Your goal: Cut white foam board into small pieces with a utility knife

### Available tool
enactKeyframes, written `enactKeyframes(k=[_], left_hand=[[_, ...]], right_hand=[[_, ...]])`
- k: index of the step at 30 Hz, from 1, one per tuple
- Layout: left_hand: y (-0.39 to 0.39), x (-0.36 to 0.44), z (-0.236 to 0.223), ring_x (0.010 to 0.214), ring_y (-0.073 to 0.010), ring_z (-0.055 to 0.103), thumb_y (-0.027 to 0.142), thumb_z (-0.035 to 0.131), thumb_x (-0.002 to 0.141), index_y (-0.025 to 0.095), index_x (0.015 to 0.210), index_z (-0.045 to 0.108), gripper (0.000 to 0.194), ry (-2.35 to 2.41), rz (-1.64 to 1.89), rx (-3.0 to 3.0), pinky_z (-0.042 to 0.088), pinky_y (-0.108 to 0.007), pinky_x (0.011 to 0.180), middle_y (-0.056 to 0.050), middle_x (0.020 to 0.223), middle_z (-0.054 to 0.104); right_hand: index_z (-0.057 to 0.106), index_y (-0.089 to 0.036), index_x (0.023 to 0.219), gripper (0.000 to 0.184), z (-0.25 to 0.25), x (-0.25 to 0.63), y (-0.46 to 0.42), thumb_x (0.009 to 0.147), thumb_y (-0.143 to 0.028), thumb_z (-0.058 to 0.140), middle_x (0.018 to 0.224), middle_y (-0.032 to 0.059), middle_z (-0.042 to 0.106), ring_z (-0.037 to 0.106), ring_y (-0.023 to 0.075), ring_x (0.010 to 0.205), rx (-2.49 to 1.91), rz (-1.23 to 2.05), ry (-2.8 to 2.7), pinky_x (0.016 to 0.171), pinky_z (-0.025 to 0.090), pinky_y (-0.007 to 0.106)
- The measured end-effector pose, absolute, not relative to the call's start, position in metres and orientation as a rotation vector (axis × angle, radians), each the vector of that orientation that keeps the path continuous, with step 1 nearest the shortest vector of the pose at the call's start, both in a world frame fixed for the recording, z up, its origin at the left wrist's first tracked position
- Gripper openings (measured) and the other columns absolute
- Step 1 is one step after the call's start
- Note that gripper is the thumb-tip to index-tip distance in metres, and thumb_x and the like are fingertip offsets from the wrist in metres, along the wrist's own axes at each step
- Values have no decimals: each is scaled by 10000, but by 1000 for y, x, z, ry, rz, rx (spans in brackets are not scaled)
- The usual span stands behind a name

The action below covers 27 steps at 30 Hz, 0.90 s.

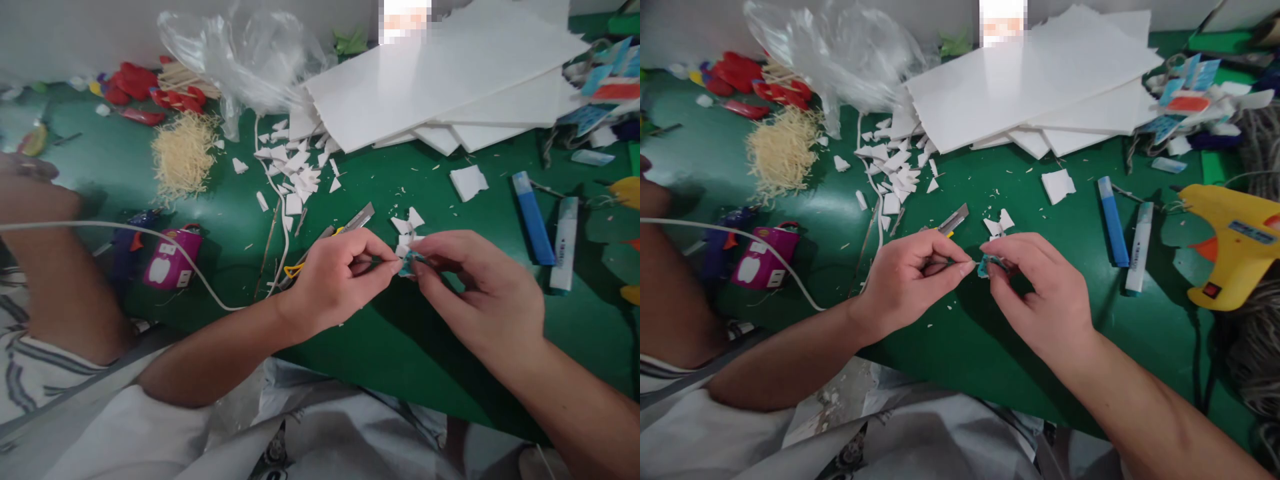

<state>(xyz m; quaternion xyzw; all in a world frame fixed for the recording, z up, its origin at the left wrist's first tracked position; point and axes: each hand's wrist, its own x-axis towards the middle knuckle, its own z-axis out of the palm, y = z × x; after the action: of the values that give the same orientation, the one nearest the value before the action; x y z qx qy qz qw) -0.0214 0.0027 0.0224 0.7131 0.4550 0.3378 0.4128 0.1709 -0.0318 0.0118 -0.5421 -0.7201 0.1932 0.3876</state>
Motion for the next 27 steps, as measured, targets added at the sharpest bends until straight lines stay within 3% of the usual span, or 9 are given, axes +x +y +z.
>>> enactKeyframes(k=[4, 8, 27], left_hand=[[3, -20, 22, 450, -43, 327, 194, 723, 833, 162, 772, 693, 75, 1134, 839, 1687, 262, -165, 424, 107, 509, 367], [3, -19, 22, 460, -44, 335, 205, 724, 830, 160, 786, 704, 66, 1137, 817, 1677, 272, -164, 435, 103, 509, 377], [3, -19, 15, 450, -53, 307, 219, 710, 848, 173, 798, 689, 71, 1085, 788, 1669, 237, -189, 425, 109, 502, 366]], right_hand=[[676, -242, 912, 140, 14, 172, -31, 901, -109, 633, 939, 30, 770, 738, 143, 822, -1331, 335, -1944, 682, 593, 250], [716, -252, 952, 154, 16, 172, -31, 901, -120, 653, 955, 31, 784, 748, 152, 804, -1359, 273, -1954, 631, 586, 254], [665, -279, 894, 158, 14, 171, -32, 924, -126, 638, 948, 3, 808, 774, 175, 840, -1336, 351, -1961, 680, 618, 311]])
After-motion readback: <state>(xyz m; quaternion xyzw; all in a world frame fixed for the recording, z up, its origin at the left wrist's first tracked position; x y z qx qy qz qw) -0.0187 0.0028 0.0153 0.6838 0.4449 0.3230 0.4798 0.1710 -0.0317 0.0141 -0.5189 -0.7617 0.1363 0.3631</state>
